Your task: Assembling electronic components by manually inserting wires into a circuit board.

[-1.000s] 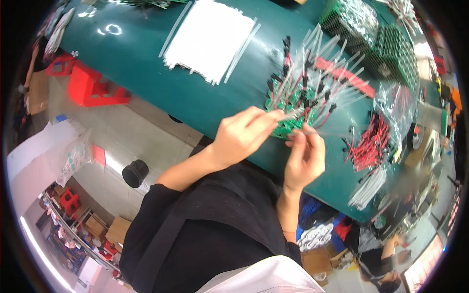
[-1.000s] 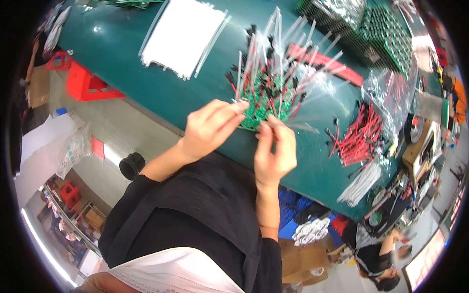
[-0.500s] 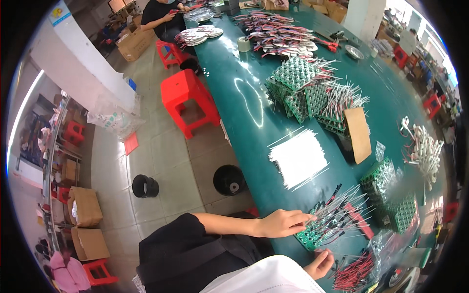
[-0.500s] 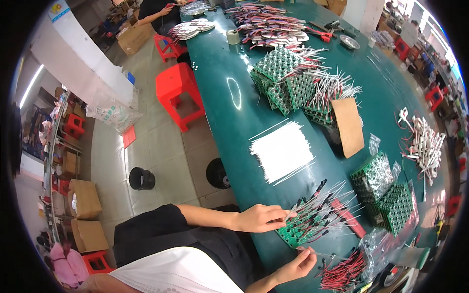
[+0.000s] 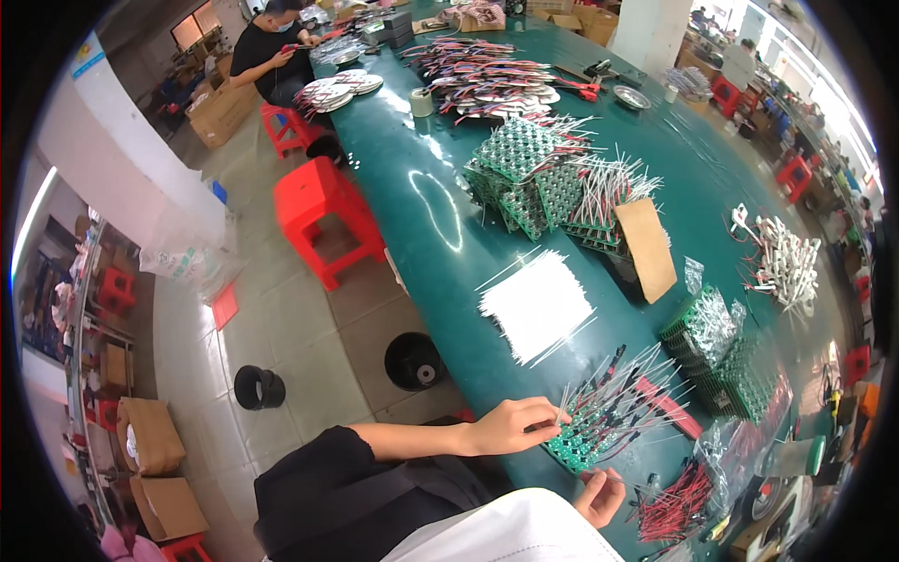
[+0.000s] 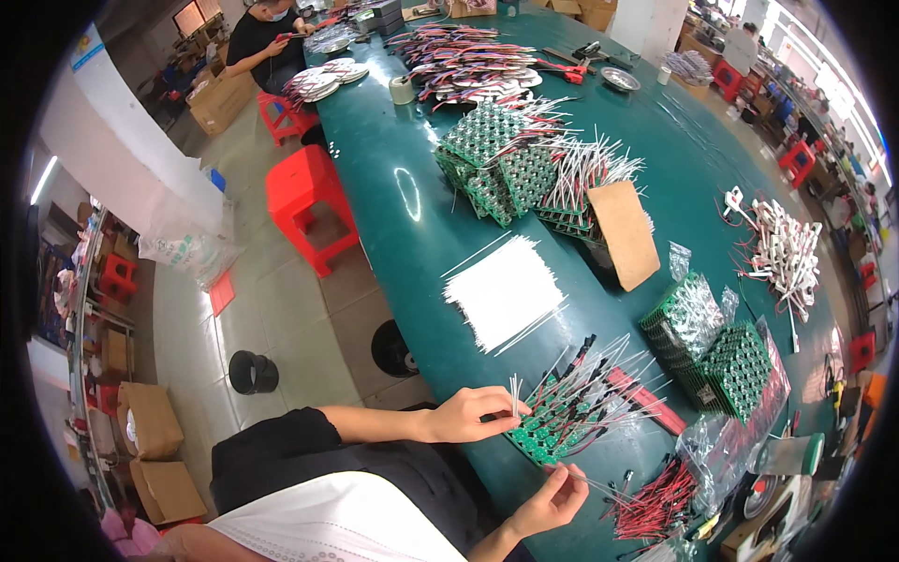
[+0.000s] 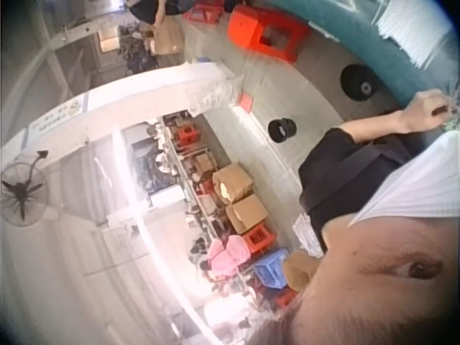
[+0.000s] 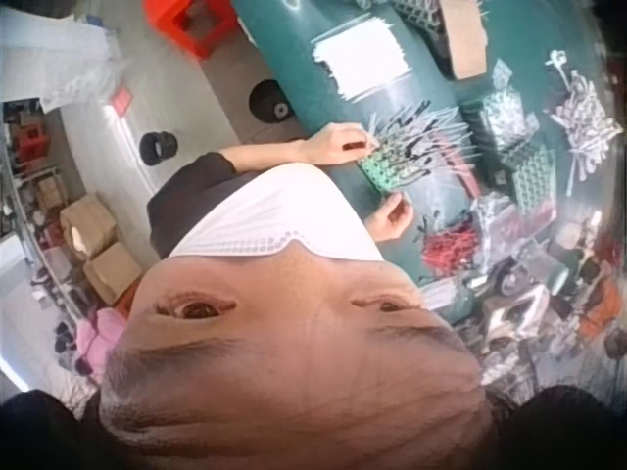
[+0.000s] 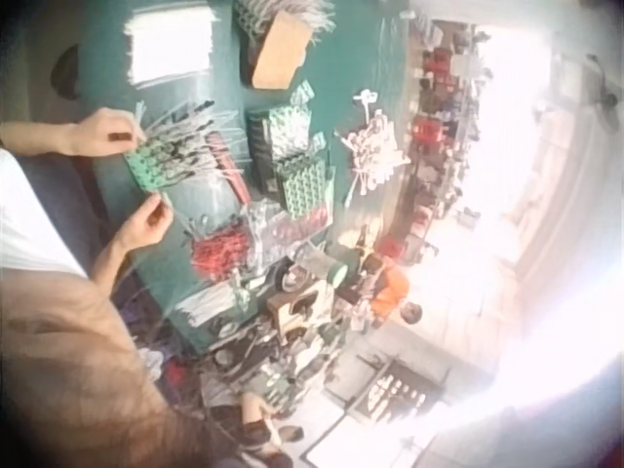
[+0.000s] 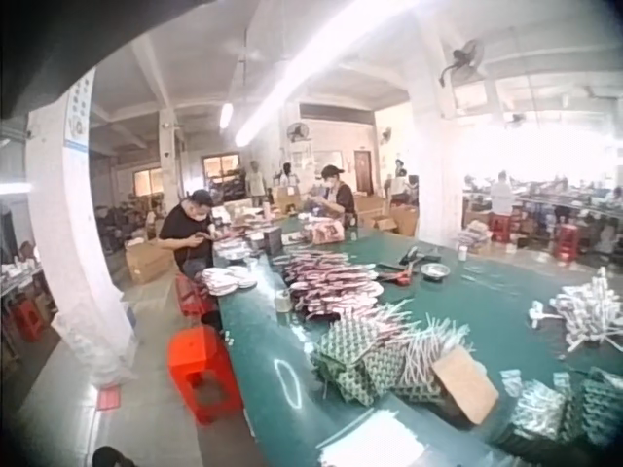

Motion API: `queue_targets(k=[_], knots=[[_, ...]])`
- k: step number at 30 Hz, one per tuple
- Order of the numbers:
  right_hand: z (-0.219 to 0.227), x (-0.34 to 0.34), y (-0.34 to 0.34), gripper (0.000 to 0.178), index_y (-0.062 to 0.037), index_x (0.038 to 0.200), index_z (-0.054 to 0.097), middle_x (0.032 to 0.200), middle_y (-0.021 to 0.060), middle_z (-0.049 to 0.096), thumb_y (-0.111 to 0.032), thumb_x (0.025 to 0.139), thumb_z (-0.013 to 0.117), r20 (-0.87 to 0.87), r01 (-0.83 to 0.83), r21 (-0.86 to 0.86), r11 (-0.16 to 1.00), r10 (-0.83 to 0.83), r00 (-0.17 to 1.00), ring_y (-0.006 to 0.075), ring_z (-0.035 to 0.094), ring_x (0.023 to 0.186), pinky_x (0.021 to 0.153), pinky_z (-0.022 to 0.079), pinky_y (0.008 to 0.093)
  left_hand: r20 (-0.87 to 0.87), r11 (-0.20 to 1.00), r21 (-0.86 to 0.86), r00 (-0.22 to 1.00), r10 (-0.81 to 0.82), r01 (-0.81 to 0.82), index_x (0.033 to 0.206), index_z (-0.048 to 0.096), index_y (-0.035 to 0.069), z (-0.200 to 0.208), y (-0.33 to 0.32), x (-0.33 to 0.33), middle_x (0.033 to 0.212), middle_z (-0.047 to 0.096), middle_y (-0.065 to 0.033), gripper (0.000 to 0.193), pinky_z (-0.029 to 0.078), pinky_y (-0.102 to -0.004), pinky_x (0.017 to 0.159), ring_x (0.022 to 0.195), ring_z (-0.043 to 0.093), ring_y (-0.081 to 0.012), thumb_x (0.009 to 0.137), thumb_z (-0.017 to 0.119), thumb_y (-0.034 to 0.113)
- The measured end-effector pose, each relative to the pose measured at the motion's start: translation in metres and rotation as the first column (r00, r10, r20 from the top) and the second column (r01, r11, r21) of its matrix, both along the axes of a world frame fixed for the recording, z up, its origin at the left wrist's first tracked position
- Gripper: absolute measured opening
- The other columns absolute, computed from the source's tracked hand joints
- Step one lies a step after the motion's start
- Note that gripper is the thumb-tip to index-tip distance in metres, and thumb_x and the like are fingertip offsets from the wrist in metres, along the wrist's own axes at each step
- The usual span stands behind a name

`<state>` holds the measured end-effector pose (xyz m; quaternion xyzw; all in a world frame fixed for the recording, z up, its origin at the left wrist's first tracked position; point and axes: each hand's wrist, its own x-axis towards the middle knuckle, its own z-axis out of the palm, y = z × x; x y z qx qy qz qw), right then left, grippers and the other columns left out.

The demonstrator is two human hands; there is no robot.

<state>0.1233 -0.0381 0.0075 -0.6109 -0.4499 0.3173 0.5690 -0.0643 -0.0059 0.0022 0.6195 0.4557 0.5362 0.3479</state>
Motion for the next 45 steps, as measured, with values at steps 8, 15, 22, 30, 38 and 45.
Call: queue_targets(k=[8, 15, 22, 30, 38, 45], knots=[[-0.014, -0.004, -0.005, 0.009, 0.0049, 0.098, 0.056, 0.090, 0.0101, 0.061, -0.004, 0.096, 0.058, 0.066, -0.069, 0.017, 0.997, 0.068, 0.995, 0.0152, 0.062, 0.073, 0.065, 0.051, 0.0253, 0.011, 1.000, 0.011, 1.000, 0.000, 0.000, 0.101, 0.066, 0.000, 0.002, -0.001, -0.003, 0.102, 0.068, -0.0092, 0.012, 0.056, -0.0276, 0.068, 0.078, 0.069, -0.0179, 0.090, 0.065, 0.005], [-0.024, 0.002, -0.007, 0.004, 0.0056, 0.091, 0.058, 0.085, 0.0137, 0.064, 0.003, 0.090, 0.062, 0.372, -0.207, 0.201, 0.957, 0.121, 0.920, 0.0253, 0.063, 0.075, 0.067, 0.052, 0.0341, 0.027, 1.000, 0.024, 1.000, -0.004, 0.003, 0.104, 0.066, 0.001, 0.000, -0.003, -0.002, 0.103, 0.068, -0.0094, 0.014, 0.056, -0.0272, 0.068, 0.081, 0.069, -0.0178, 0.091, 0.065, 0.005], [-0.027, -0.001, -0.013, 0.009, 0.0033, 0.088, 0.059, 0.084, 0.0147, 0.065, 0.005, 0.084, 0.067, 0.643, -0.433, 0.228, 0.872, 0.199, 0.739, 0.0308, 0.063, 0.074, 0.066, 0.053, 0.0382, 0.025, 0.999, 0.037, 1.000, 0.010, -0.011, 0.103, 0.066, 0.000, -0.002, -0.003, -0.006, 0.103, 0.068, -0.0098, 0.013, 0.057, -0.0275, 0.069, 0.082, 0.069, -0.0183, 0.091, 0.065, 0.005], [-0.031, 0.000, -0.016, 0.012, 0.0032, 0.092, 0.060, 0.083, 0.0135, 0.064, 0.004, 0.084, 0.068, 0.603, -0.405, 0.189, 0.895, 0.220, 0.767, 0.0271, 0.063, 0.071, 0.066, 0.052, 0.0361, 0.039, 0.999, 0.028, 0.999, 0.037, -0.038, 0.099, 0.066, -0.001, -0.003, -0.006, -0.009, 0.102, 0.068, -0.0094, 0.010, 0.057, -0.0274, 0.069, 0.081, 0.068, -0.0179, 0.091, 0.065, 0.006], [-0.002, -0.004, -0.014, 0.010, 0.0038, 0.097, 0.058, 0.088, 0.0109, 0.062, -0.002, 0.091, 0.064, -0.110, -0.173, 0.046, 0.984, 0.177, 0.978, 0.0171, 0.062, 0.077, 0.071, 0.052, 0.0271, 0.157, 0.926, -0.019, 0.916, -0.370, 0.378, 0.094, 0.069, 0.001, 0.011, -0.012, -0.004, 0.098, 0.065, -0.0094, 0.011, 0.052, -0.0308, 0.078, 0.090, 0.064, -0.0204, 0.092, 0.066, 0.011], [0.007, -0.005, -0.014, 0.009, 0.0033, 0.097, 0.058, 0.091, 0.0098, 0.059, -0.003, 0.092, 0.063, -0.101, -0.285, 0.134, 0.949, 0.299, 0.949, 0.0170, 0.060, 0.080, 0.070, 0.051, 0.0271, 0.158, 0.838, -0.074, 0.836, -0.525, 0.541, 0.094, 0.070, 0.002, 0.014, -0.017, 0.003, 0.103, 0.063, -0.0101, 0.013, 0.051, -0.0332, 0.083, 0.095, 0.063, -0.0235, 0.091, 0.067, 0.014]])
